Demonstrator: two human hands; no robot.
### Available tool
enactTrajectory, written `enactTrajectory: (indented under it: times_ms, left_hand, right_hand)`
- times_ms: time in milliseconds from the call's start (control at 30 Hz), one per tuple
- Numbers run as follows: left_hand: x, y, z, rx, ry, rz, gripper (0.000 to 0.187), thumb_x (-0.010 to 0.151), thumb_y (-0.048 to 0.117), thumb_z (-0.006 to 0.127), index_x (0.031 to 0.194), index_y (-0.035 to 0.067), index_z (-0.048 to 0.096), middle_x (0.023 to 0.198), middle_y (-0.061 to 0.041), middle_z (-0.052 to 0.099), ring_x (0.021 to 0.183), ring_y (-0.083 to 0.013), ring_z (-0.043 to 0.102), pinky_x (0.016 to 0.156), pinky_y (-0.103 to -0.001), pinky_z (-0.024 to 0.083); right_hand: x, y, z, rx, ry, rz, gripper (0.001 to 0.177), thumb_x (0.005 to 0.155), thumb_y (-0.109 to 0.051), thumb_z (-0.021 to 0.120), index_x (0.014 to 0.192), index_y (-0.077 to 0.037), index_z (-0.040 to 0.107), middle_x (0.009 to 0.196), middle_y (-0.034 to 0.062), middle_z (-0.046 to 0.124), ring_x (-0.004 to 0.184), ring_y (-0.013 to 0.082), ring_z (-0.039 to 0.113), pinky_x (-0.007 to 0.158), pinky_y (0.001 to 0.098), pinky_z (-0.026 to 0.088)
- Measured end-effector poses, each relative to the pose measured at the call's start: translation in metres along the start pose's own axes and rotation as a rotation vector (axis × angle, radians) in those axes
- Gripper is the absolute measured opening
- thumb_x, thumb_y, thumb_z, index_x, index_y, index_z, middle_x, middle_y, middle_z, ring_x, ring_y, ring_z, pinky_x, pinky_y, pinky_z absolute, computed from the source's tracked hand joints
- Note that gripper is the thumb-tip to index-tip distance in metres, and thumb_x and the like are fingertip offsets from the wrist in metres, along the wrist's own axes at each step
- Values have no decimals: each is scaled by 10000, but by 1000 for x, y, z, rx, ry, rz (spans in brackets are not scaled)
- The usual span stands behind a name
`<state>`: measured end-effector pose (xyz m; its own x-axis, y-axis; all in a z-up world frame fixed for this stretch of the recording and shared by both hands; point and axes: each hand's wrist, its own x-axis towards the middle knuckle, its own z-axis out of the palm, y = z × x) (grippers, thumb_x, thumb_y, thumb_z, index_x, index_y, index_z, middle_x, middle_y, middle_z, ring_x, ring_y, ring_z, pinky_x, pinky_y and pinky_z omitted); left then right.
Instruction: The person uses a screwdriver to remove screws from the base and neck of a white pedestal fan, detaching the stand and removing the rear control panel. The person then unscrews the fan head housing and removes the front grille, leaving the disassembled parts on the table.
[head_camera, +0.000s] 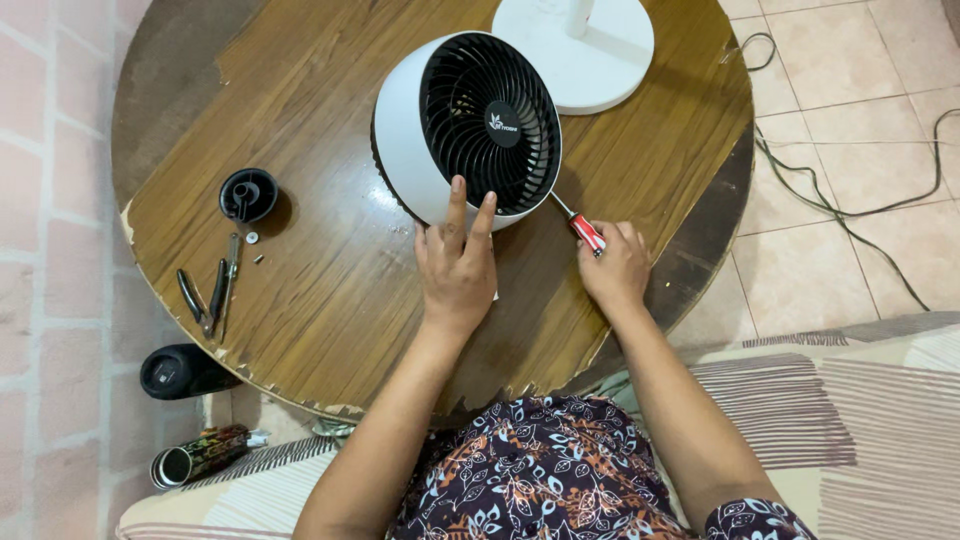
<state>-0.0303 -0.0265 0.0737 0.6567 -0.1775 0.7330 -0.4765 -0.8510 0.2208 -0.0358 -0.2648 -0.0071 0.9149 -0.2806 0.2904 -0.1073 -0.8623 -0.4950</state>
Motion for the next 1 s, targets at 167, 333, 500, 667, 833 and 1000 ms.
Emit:
enactTrajectory:
  times_ms: [167, 333, 500, 667, 833, 1000]
  left_hand:
    - [-5, -11, -7, -99, -37, -66, 647, 913, 55, 719, 1523, 125, 515, 1682, -182, 281, 1032, -333, 570, 964, -476, 467]
    - [-7, -18, -11, -102, -36, -68, 664, 936, 58, 743, 1548, 124, 493, 1702, -178, 249, 1092, -335, 574, 992, -478, 471]
    - [-10, -15, -15, -38, -50, -45, 677, 883, 82, 743, 1512, 151, 503, 1682, -152, 267, 1216, -384, 567, 1098, -562, 439]
    - [-12, -21, -18, -82, -45, -65, 695, 905, 87, 747, 1543, 160, 483, 1687, -159, 280, 1266, -393, 562, 1124, -557, 434]
    - [-18, -36, -28, -90, -27, -151, 780, 855, 156, 798, 1554, 190, 453, 1679, -220, 237, 1238, -368, 556, 1104, -526, 431]
    - [-22, -54, -37, -108, -61, -213, 832, 840, 164, 826, 1579, 222, 448, 1679, -257, 226, 1065, -246, 536, 1084, -504, 431]
  right_hand:
    - [4, 0, 21, 297, 98, 116, 266, 910, -243, 761, 1129, -103, 709, 1068, 94, 673, 972, 256, 656, 843, 400, 527]
    - [14, -21, 37, 1089, -97, 208, 320, 1021, -268, 638, 1256, -83, 523, 976, 13, 619, 811, 86, 584, 700, 257, 536]
    - [22, -51, 49, 1198, -126, 204, 323, 1010, -269, 668, 1216, -85, 500, 896, -27, 562, 738, 52, 528, 612, 224, 471]
    - [25, -70, 51, 1220, -56, 135, 381, 978, -170, 785, 1224, -62, 515, 971, -47, 552, 820, 31, 500, 728, 195, 451]
    - [27, -84, 55, 1346, -106, 173, 448, 924, -147, 812, 1239, -70, 503, 997, -42, 564, 802, 28, 517, 680, 194, 454]
    - [26, -93, 66, 1351, -177, 218, 493, 897, -157, 827, 1248, -68, 493, 961, -33, 559, 723, 34, 516, 575, 206, 442]
